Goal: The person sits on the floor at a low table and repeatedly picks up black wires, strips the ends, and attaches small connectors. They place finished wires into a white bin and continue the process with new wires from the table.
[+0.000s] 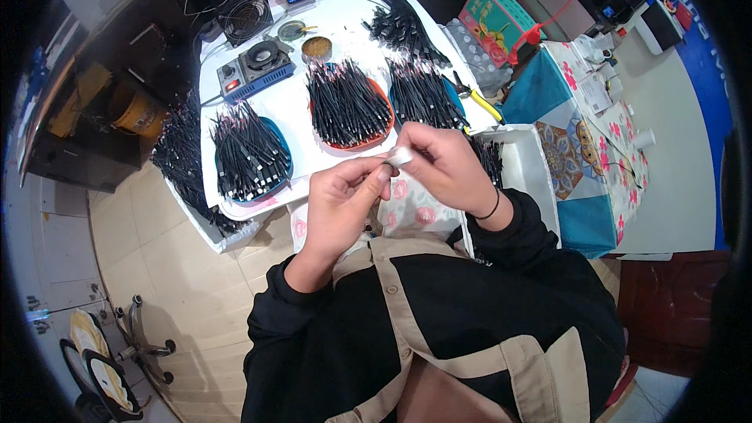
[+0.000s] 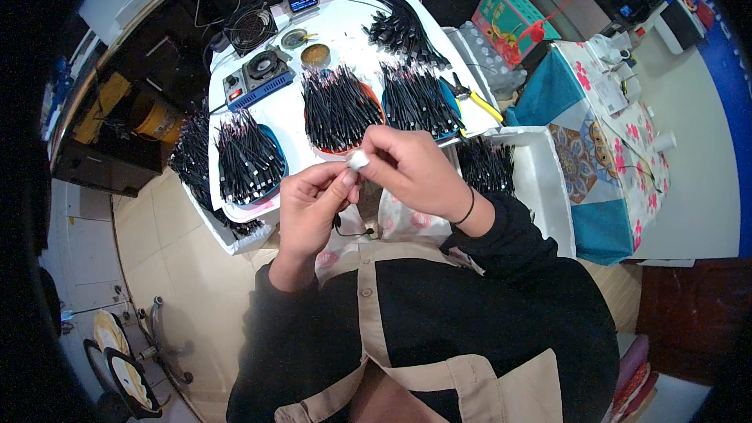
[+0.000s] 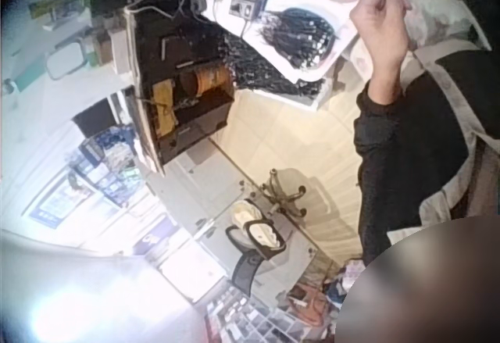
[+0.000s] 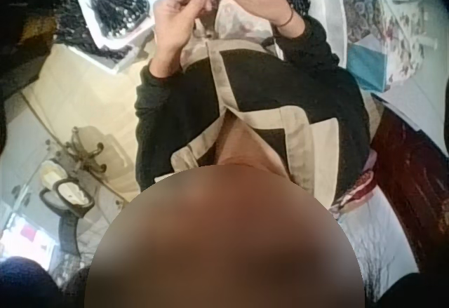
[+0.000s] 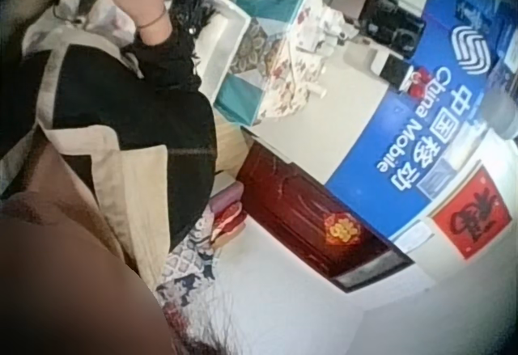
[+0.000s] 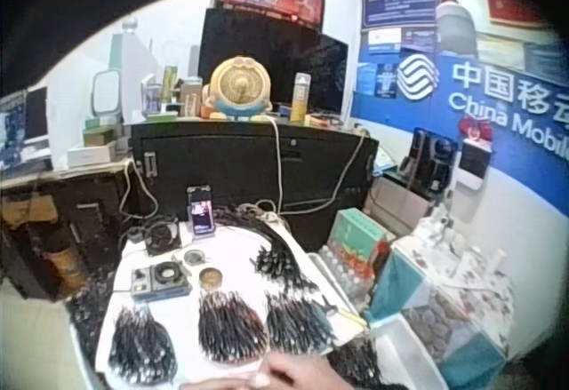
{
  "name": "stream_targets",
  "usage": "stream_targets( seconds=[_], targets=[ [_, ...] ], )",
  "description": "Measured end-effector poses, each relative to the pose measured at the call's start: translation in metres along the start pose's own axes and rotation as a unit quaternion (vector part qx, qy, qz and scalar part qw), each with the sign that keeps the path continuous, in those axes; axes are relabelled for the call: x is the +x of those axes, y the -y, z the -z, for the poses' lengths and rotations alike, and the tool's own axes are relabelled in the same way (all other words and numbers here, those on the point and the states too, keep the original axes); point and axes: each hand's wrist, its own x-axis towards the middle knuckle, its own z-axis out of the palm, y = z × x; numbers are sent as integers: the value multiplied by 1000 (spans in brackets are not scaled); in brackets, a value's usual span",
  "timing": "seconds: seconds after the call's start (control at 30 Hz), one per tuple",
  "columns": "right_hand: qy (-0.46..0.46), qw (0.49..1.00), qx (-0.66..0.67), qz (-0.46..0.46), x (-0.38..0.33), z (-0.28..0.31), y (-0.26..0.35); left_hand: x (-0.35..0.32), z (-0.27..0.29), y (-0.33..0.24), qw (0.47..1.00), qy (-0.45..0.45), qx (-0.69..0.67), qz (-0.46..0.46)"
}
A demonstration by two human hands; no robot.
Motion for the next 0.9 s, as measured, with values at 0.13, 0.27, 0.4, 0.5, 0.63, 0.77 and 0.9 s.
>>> stream_targets(
  seconds=[0.13, 0.27, 0.4, 0.5, 0.63, 0.77, 0.9],
  targets=[
    [7, 993, -87, 77, -4, 0, 5, -8, 1, -4, 999, 22, 19, 26],
    [-162, 986, 34, -26, -9, 30, 8, -16, 9, -15, 994, 52, -37, 84],
    [-37, 975, -140, 171, -18, 36, 13, -22, 8, -22, 985, 73, -63, 141],
    [-23, 946, -185, 265, -21, 29, 16, -19, 5, -24, 979, 93, -81, 163],
    [-10, 929, -175, 326, -18, 26, 21, -16, 7, -26, 967, 132, -109, 186],
    [-9, 933, -169, 317, -17, 26, 19, -16, 6, -24, 970, 129, -86, 187],
    [41, 988, -7, 150, -22, 25, 7, -17, -4, -15, 977, 84, 182, -67]
  ],
)
